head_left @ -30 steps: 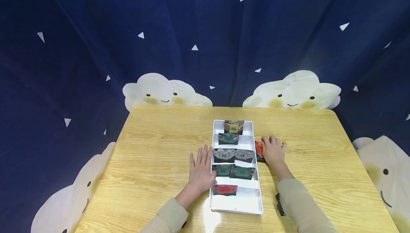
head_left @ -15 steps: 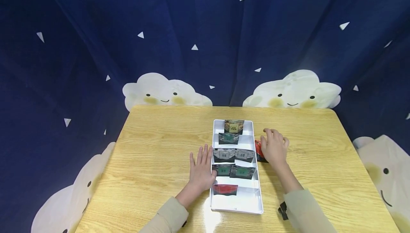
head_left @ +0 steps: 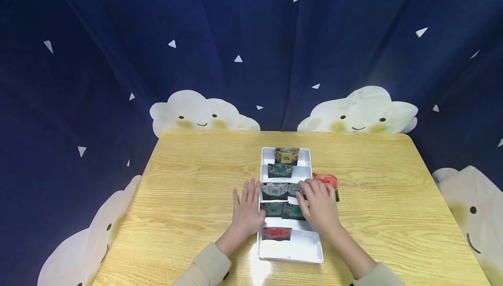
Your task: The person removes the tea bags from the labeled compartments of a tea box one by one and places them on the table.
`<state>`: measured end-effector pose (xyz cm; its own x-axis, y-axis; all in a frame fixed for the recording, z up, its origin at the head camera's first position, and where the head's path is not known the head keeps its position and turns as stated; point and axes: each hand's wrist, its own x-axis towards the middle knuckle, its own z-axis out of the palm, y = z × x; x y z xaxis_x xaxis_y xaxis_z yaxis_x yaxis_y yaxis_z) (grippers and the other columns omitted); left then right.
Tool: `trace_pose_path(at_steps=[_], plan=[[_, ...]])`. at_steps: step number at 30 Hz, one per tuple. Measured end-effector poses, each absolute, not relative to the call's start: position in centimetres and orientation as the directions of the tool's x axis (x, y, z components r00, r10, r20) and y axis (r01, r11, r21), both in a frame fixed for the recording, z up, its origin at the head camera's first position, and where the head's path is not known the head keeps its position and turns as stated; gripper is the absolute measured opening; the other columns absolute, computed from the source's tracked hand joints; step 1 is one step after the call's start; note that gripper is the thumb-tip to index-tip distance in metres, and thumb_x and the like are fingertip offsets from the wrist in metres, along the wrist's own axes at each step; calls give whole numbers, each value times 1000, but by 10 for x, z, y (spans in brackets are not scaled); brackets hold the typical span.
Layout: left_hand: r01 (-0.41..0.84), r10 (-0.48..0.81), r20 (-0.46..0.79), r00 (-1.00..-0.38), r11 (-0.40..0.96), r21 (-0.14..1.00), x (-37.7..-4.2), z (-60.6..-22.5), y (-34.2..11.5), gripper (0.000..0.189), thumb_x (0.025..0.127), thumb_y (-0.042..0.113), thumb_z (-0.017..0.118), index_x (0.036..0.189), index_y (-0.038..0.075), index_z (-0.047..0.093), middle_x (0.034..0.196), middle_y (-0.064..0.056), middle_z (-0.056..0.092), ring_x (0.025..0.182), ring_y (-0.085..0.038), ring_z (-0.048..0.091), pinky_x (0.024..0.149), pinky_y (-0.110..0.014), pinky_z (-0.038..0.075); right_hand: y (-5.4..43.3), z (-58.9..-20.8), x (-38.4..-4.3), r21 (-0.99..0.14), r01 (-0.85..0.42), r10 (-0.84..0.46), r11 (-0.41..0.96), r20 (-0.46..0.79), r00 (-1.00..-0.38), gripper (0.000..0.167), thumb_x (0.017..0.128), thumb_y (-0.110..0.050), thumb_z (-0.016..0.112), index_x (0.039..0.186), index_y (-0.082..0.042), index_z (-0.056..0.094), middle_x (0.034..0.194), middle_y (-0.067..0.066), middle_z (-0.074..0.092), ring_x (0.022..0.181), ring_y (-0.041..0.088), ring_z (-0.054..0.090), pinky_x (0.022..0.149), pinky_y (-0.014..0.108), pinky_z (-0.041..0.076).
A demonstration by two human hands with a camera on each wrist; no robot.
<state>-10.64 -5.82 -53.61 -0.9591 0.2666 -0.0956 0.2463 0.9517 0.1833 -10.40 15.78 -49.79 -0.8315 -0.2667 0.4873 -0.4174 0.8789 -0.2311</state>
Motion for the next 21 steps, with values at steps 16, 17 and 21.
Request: trace_pose_path(at_steps=[16,17,21], plan=[[247,263,-88,-961,955,162,-105,-533,-58,77,84,35,44,148,8,9,153,-11,8,140,-28,6,108,-56,2,143,-518,-61,-111,-645,-569,756,374,-732,40,84,-54,52,103,-20,62,98,-5,57,93,16,49,84,41,33],[246,262,-86,-961,956,162,-105,-533,-57,77,84,35,44,148,8,9,153,-11,8,140,-28,6,108,-56,2,143,-521,-60,-107,-652,-577,751,373,-726,39,82,-53,54,103,-20,62,96,-5,56,92,16,49,84,41,33],[246,261,-78,-962,956,159,-105,-534,-57,77,84,35,43,147,8,9,153,-11,9,140,-28,7,108,-56,3,142,-528,-59,-101,-675,-599,731,379,-705,34,80,-47,60,100,-20,61,91,-7,55,87,15,48,83,42,34]])
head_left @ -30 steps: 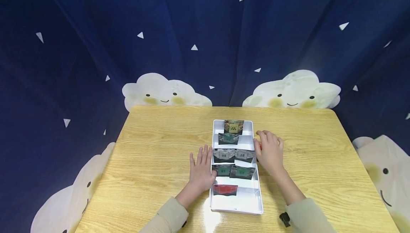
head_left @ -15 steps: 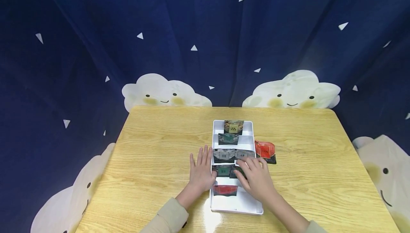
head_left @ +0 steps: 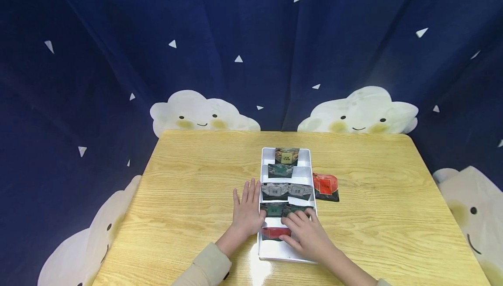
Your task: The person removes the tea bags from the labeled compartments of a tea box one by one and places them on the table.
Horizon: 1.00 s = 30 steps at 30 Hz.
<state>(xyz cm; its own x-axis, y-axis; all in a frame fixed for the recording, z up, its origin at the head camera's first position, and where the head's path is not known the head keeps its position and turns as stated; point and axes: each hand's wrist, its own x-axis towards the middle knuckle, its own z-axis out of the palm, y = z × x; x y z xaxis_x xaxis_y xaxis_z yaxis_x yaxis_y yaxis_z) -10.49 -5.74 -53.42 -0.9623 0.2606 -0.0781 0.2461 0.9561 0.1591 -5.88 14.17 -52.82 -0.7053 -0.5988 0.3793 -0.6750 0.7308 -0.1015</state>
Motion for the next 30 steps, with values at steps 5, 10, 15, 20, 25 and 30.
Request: trace_pose_path(at_steps=[5,10,15,20,25,30], plan=[[245,259,-77,-963,957,158,-105,-536,-57,78,83,35,43,147,8,9,153,-10,8,140,-28,6,108,-55,3,141,-534,-57,-113,-688,-605,717,389,-695,24,80,-37,63,97,-20,59,86,-8,53,82,14,47,82,43,35],[247,262,-78,-962,956,158,-105,-535,-58,77,83,35,43,147,7,9,153,-11,8,140,-28,7,108,-55,3,141,-538,-56,-101,-691,-604,716,408,-685,18,80,-30,63,94,-20,59,84,-8,53,80,14,47,80,42,36],[251,265,-71,-962,955,158,-104,-535,-58,77,83,34,42,147,7,9,153,-11,8,140,-28,7,108,-56,4,140,-540,-56,-98,-684,-598,723,407,-691,14,81,-28,59,93,-20,58,84,-8,54,79,14,48,80,41,36],[249,264,-73,-962,954,167,-104,-535,-58,77,83,34,43,147,7,9,153,-11,8,140,-28,7,107,-56,4,141,-542,-56,-107,-687,-584,719,444,-680,13,86,-30,52,90,-19,58,82,-8,54,76,15,47,79,40,36],[247,263,-76,-962,953,174,-104,-535,-57,77,83,33,43,147,7,9,153,-11,8,140,-28,6,107,-56,3,141,-541,-55,-115,-691,-573,714,472,-670,16,90,-30,47,88,-18,57,80,-7,52,75,15,46,78,40,36],[244,261,-79,-962,953,180,-104,-535,-57,77,83,33,43,147,7,9,153,-11,8,140,-28,5,107,-55,2,141,-535,-54,-148,-678,-554,720,466,-690,8,84,-24,54,88,-18,58,80,-7,52,75,15,46,79,39,35]])
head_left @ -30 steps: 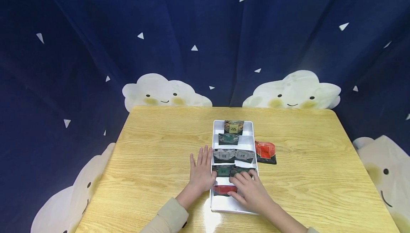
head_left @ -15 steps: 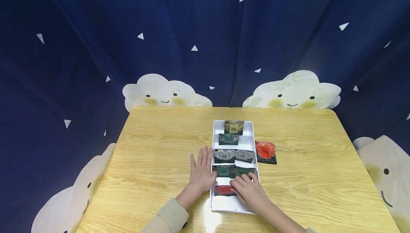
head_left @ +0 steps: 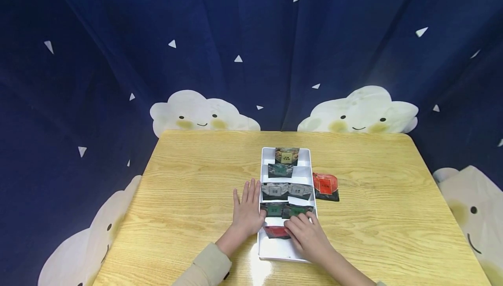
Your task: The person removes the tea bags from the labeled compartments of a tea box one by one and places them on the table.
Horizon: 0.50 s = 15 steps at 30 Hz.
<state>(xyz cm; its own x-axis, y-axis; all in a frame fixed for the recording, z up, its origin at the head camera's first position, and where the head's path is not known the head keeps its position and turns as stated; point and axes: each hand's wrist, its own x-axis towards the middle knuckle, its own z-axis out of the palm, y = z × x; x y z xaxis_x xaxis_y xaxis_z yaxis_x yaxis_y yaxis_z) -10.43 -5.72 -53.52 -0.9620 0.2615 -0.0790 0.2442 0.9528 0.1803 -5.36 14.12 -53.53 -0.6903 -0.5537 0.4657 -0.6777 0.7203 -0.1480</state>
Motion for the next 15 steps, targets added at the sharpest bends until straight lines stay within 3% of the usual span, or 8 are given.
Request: trace_pose_path(at_steps=[5,11,15], plan=[[242,261,-83,-962,952,188,-104,-535,-57,77,83,32,43,147,7,9,153,-11,7,140,-28,5,108,-55,1,142,-522,-53,-202,-647,-514,735,456,-726,8,87,-24,50,86,-20,57,78,-9,52,74,12,46,81,39,33],[244,265,-93,-960,952,186,-105,-534,-58,76,84,32,42,148,7,7,153,-11,5,140,-28,5,108,-55,1,151,-499,-61,-295,-620,-406,727,544,-734,34,98,-32,32,86,-16,59,78,-9,55,74,10,48,80,38,32],[242,264,-96,-960,951,195,-104,-534,-58,76,84,31,41,147,7,8,153,-11,5,140,-28,4,108,-55,0,164,-480,-72,-328,-614,-328,718,619,-713,28,96,-25,37,84,-11,59,75,-5,54,72,14,47,78,40,30]])
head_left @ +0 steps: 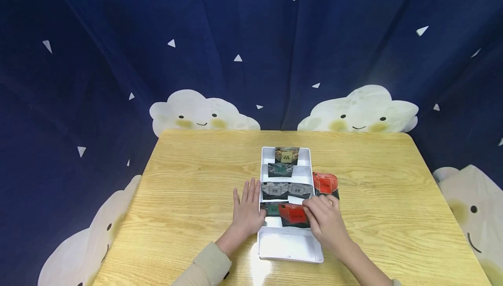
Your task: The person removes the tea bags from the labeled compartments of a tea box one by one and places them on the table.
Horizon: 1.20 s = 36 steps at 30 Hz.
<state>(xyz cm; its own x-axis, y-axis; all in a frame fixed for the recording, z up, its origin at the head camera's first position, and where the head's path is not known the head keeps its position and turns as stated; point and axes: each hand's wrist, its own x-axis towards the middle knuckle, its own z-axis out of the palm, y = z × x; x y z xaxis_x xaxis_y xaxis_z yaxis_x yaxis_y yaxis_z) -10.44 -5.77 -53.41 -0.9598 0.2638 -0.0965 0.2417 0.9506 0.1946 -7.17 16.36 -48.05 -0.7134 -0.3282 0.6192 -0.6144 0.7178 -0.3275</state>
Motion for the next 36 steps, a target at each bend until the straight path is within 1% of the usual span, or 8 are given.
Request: trace_pose_path(at_steps=[4,6,9,13,21,28,32,36], plan=[[241,265,-100,-959,949,202,-104,-534,-58,76,84,31,41,147,7,7,153,-11,4,140,-28,3,107,-55,-1,182,-468,-85,-341,-577,-243,742,666,-706,10,82,-9,49,82,-7,59,74,0,55,72,21,49,78,46,29],[240,264,-102,-959,949,203,-104,-534,-58,76,84,31,41,147,7,6,153,-11,3,140,-28,2,107,-55,-1,193,-465,-92,-347,-542,-196,766,676,-710,10,78,-6,51,82,-5,60,74,2,55,71,23,50,78,48,29],[240,264,-98,-960,949,205,-104,-534,-58,76,84,31,41,147,7,6,153,-11,3,140,-28,3,107,-55,-1,212,-464,-102,-363,-476,-123,801,678,-724,10,78,-5,52,81,-2,60,73,7,57,71,27,50,78,50,28],[239,263,-97,-960,949,205,-104,-535,-58,76,84,31,41,147,7,6,153,-11,3,140,-28,3,107,-55,-1,238,-472,-115,-386,-368,-44,846,638,-769,9,79,-4,52,82,-1,60,75,12,58,74,32,49,79,53,26],[242,266,-102,-959,950,200,-105,-534,-58,76,85,32,41,148,8,6,153,-11,4,140,-28,3,107,-55,0,282,-505,-137,-434,-163,91,886,508,-856,8,85,-3,49,87,-2,56,89,17,59,81,36,47,83,55,23],[243,268,-108,-957,950,197,-105,-531,-58,76,85,31,41,148,8,5,153,-11,4,140,-28,2,108,-55,0,312,-537,-150,-408,-10,114,913,278,-954,18,92,-9,39,100,-1,53,106,21,55,95,41,45,87,58,20],[249,271,-105,-957,950,188,-105,-531,-58,76,84,32,41,147,7,7,153,-11,5,140,-29,5,107,-56,2,322,-554,-157,-378,56,132,924,177,-975,21,95,-13,35,104,-2,51,111,23,52,99,42,42,88,60,18],[248,269,-109,-957,953,176,-105,-532,-58,76,85,32,41,148,8,6,153,-11,4,140,-28,4,108,-56,2,325,-572,-162,-347,90,146,933,139,-979,22,95,-15,35,109,-4,47,107,23,48,99,42,39,89,61,17]])
